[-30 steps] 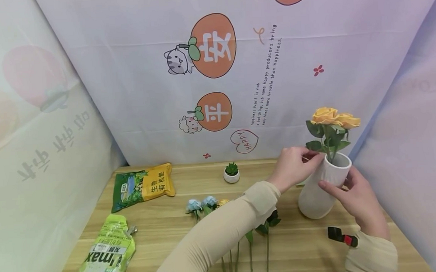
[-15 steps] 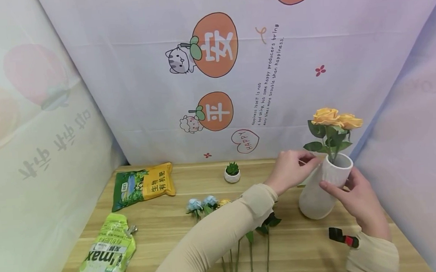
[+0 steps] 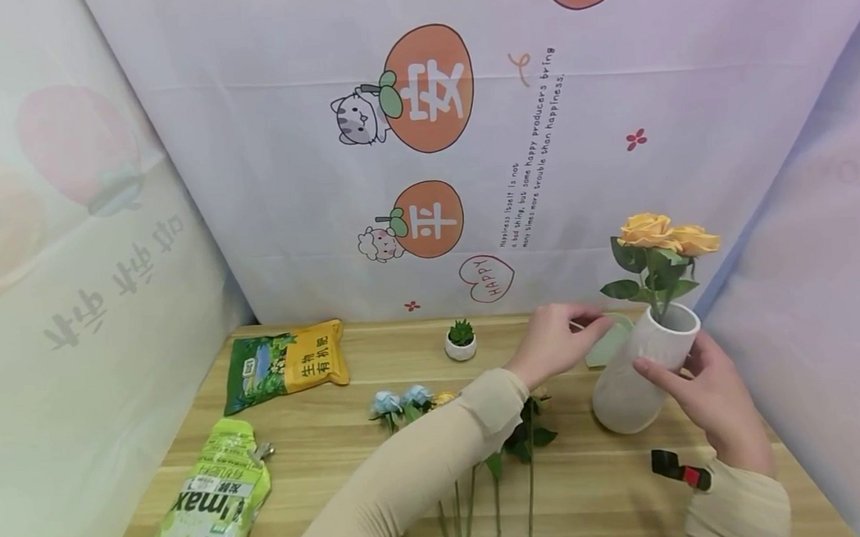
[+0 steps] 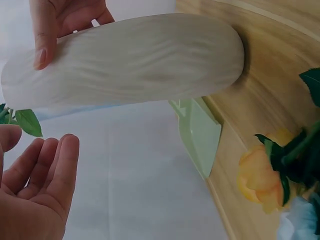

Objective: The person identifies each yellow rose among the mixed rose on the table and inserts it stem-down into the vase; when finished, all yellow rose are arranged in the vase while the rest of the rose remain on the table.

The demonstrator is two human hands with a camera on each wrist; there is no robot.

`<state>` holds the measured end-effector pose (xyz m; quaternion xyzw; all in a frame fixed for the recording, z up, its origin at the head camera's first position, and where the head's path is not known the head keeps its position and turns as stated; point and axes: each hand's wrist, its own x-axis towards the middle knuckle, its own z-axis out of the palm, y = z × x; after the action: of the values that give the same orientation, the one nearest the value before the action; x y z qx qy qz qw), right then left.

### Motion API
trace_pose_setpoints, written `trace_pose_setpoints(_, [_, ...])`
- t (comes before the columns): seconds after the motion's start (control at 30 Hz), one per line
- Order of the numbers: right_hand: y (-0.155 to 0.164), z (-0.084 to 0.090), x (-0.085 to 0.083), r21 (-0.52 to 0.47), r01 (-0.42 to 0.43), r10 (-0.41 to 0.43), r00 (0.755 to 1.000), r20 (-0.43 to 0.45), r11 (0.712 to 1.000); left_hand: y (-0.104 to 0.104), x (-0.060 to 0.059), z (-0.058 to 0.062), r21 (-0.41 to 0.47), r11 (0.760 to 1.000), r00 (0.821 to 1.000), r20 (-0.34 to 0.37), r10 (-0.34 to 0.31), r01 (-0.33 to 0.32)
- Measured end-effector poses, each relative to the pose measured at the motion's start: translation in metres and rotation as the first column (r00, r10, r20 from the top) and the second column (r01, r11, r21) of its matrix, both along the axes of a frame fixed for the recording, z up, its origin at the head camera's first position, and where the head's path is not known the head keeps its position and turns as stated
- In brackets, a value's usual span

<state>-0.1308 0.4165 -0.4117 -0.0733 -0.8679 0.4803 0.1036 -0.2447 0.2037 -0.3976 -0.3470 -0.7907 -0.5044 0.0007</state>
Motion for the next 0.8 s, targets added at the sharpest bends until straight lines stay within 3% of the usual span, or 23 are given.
trace_pose_setpoints(0.4, [0.001, 0.000, 0.002, 0.012, 0.002, -0.002, 1.000, 0.008, 1.000, -0.039, -0.003, -0.021, 0.082, 0.997, 0.994, 0.111, -0.021, 0.012])
trace_pose_setpoints(0.8, [0.000, 0.002, 0.002, 0.015, -0.004, 0.004, 1.000, 0.010, 1.000, -0.076, 0.023, -0.033, 0.072, 0.995, 0.985, 0.153, -0.075, 0.064])
